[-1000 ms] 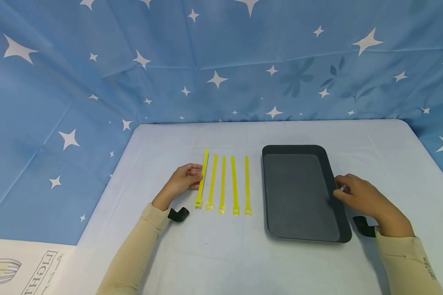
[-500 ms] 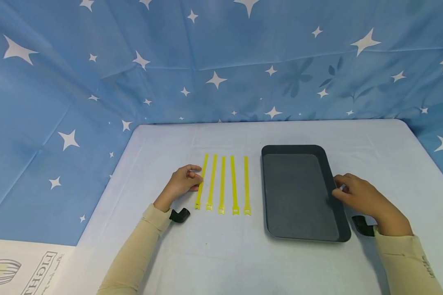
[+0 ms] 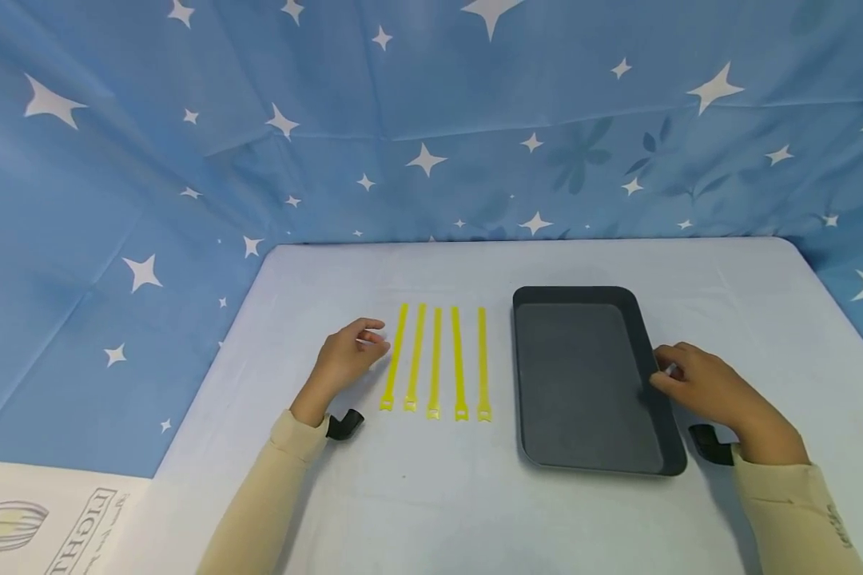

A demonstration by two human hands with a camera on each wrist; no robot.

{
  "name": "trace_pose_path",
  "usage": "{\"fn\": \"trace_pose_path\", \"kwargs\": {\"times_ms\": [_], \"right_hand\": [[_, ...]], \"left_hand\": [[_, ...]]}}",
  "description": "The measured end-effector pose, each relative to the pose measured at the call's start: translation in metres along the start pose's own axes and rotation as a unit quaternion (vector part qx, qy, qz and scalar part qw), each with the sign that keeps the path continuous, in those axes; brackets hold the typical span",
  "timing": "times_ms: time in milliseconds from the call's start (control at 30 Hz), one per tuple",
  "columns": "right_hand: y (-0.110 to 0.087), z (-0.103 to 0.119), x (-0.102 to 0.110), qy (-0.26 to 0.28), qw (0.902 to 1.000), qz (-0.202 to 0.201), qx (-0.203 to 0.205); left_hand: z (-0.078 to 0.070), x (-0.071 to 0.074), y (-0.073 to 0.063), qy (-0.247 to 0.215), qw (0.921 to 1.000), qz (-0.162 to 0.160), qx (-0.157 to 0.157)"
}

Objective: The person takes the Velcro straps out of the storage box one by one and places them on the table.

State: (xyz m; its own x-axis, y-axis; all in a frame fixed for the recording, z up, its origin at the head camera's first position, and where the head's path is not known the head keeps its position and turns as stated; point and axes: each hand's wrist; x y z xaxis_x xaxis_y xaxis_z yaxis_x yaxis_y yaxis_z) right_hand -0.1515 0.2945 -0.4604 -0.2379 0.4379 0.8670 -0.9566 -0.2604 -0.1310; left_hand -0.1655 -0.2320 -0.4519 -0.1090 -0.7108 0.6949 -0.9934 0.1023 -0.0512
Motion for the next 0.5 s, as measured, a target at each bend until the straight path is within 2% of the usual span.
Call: {"fn": "trace_pose_path", "kwargs": {"times_ms": [133, 267, 400, 500], "right_hand": [[-0.001, -0.002, 0.002, 0.0, 1.0, 0.004, -0.002], [-0.003, -0.003, 0.003, 0.007, 0.9998, 0.013, -0.015], [-0.004, -0.003, 0.005, 0.009, 0.9991, 0.019, -0.038], [-0.005, -0.002, 0.005, 0.01, 0.999, 0.006, -0.043]], "left_hand": [[-0.003, 0.0, -0.012, 0.051, 0.9978, -0.02, -0.038], [-0.005, -0.003, -0.027, 0.098, 0.9917, -0.047, -0.069], [-0.011, -0.008, -0.041, 0.138, 0.9854, -0.052, -0.084], [-0.018, -0.013, -0.05, 0.154, 0.983, -0.05, -0.086]]}}
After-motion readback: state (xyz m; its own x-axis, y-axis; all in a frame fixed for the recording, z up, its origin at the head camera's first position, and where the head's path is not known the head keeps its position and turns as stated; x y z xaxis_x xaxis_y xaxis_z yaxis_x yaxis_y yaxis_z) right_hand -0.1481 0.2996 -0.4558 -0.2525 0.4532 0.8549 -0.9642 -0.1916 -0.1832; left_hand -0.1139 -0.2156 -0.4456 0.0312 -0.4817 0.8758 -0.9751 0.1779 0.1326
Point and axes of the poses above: each hand's wrist, its own y-axis towards the middle knuckle, its own x-axis out of the back of the hand, z = x × y, and after that the axes turned 5 degrees about -x, right-handed
